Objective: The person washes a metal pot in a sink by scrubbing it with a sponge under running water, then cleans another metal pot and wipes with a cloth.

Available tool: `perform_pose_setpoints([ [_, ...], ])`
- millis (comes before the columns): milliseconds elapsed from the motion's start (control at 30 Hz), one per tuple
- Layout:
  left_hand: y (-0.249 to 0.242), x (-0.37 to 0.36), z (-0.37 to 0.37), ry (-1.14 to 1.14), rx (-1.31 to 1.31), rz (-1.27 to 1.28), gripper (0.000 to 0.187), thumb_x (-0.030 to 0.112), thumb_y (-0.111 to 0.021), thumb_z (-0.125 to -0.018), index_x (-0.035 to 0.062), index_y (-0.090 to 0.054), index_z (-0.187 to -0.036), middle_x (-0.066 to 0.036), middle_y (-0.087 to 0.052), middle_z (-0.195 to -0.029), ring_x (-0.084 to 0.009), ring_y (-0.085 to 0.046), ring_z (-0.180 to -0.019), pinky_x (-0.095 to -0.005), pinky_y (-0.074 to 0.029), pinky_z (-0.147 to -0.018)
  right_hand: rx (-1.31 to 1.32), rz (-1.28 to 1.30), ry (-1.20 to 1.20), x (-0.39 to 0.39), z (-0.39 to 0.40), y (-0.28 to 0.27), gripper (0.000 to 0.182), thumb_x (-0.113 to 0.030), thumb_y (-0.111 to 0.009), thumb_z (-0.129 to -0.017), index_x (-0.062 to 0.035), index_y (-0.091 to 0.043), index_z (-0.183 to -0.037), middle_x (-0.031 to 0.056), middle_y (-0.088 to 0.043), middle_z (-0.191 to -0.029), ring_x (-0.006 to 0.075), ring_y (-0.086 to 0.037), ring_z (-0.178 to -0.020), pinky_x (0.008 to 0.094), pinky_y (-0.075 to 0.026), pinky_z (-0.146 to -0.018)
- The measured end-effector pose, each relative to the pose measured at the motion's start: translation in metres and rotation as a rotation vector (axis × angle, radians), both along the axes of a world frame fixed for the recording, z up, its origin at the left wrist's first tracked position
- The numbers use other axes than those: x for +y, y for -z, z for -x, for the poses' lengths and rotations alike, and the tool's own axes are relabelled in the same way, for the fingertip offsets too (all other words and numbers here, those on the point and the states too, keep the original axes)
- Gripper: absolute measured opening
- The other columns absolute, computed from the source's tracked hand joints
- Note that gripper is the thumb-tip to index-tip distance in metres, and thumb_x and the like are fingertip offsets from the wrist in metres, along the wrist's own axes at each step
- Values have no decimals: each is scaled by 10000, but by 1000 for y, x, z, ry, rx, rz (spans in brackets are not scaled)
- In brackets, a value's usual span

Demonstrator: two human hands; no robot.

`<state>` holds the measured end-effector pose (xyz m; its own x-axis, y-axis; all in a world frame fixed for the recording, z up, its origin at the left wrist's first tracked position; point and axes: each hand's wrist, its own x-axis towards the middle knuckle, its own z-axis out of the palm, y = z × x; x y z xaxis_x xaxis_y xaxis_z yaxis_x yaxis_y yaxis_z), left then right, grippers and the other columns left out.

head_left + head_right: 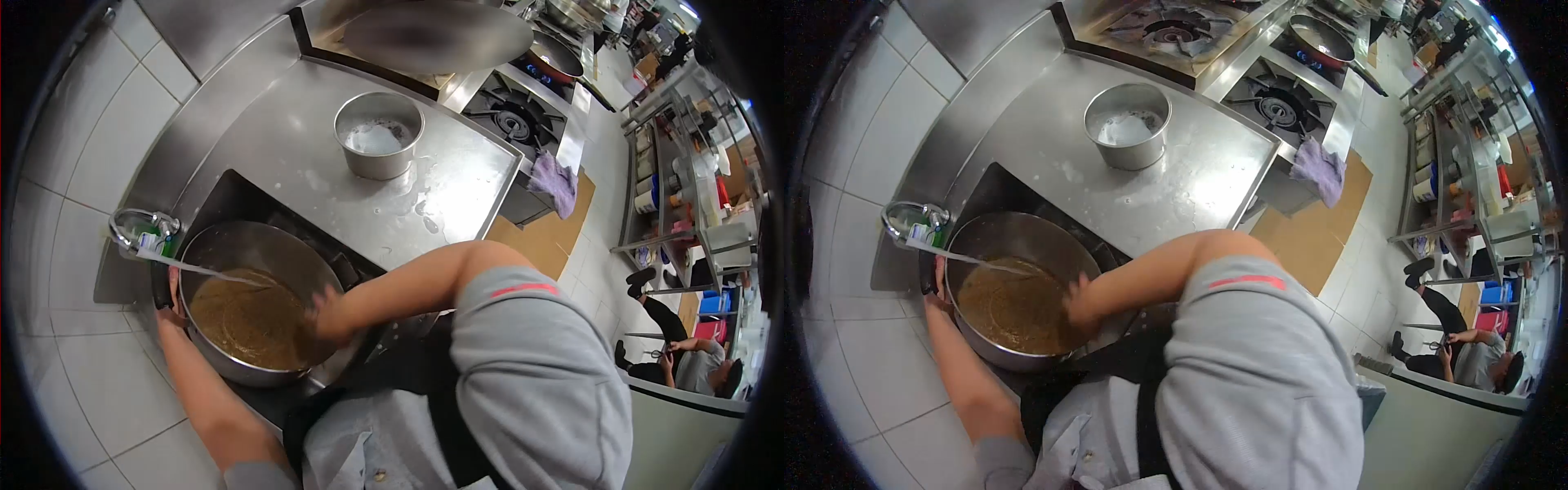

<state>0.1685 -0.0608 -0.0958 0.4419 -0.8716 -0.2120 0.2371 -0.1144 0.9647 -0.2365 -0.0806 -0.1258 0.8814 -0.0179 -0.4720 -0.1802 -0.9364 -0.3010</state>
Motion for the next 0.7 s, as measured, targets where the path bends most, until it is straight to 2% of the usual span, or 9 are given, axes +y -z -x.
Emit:
perform_pose_setpoints([
  [67,-18,6,6,39,-25,-49,358,180,-579,-910,119,-540,-1261,-71,-628,-1116,-205,-611,-907,-387,-496,-842,-86,15,72,-39,38,-15,456,-296,-612,-825,-190,-579,-1267,114,-285,-1506,435,-291,-1343,665,-266,-1005],
  [167,-47,20,10,62,-89,-143,369,189,-558,-922,139,-525,-1287,-67,-624,-1130,-202,-604,-905,-399,-489,-844,-502,-654,463,-71,101,-29,308,-136,-603,-847,-128,-652,-1151,112,-632,-1166,280,-610,-1041,336,-463,-926],
  [333,-77,54,45,-381,-324,-252,449,338,-567,-897,246,-474,-1327,12,-536,-1264,-195,-468,-1126,-511,-349,-916,-1021,-351,962,-123,227,-34,386,58,-590,-789,-97,-649,-1138,53,-661,-1094,154,-617,-975,302,-495,-855],
  [433,-92,62,122,-442,-342,-179,475,368,-589,-887,190,-477,-1313,-23,-518,-1285,-220,-482,-1111,-499,-343,-931,-1114,168,1444,-160,324,-33,329,-17,-606,-827,-128,-651,-1134,84,-662,-1096,199,-617,-1019,312,-490,-833],
  [467,-85,65,135,-382,-356,-238,474,360,-591,-891,141,-479,-1296,-60,-514,-1279,-242,-481,-1105,-487,-348,-943,-1067,512,1374,-185,377,-4,314,-69,-602,-843,-143,-650,-1145,119,-654,-1101,257,-604,-1049,336,-477,-865],
  [533,-74,66,161,-341,-372,-305,477,352,-593,-894,92,-482,-1279,-98,-511,-1273,-263,-481,-1100,-474,-352,-955,-786,567,1515,-198,463,41,466,-242,-613,-844,-181,-531,-1299,119,-502,-1345,322,-474,-1226,397,-400,-1002],
  [567,-68,63,175,-611,-843,-190,452,305,-592,-897,51,-486,-1255,-131,-515,-1244,-278,-479,-1097,-455,-357,-960,-262,766,1642,-185,478,58,549,-268,-606,-839,-227,-452,-1365,97,-428,-1419,361,-399,-1286,415,-365,-1041],
  [633,-76,53,211,-895,-1630,154,345,151,-600,-881,-11,-507,-1170,-184,-542,-1145,-291,-491,-1075,-401,-386,-951,-299,892,1475,-163,539,145,591,-238,-600,-831,-278,-406,-1388,98,-389,-1442,387,-350,-1307,429,-358,-1049],
  [700,-87,24,268,-611,-1497,350,284,60,-600,-855,7,-519,-1123,-158,-553,-1097,-279,-534,-1019,-383,-424,-917,-276,843,1639,-141,510,115,530,-213,-593,-817,-277,-477,-1331,128,-458,-1370,391,-420,-1251,442,-395,-1011],
])
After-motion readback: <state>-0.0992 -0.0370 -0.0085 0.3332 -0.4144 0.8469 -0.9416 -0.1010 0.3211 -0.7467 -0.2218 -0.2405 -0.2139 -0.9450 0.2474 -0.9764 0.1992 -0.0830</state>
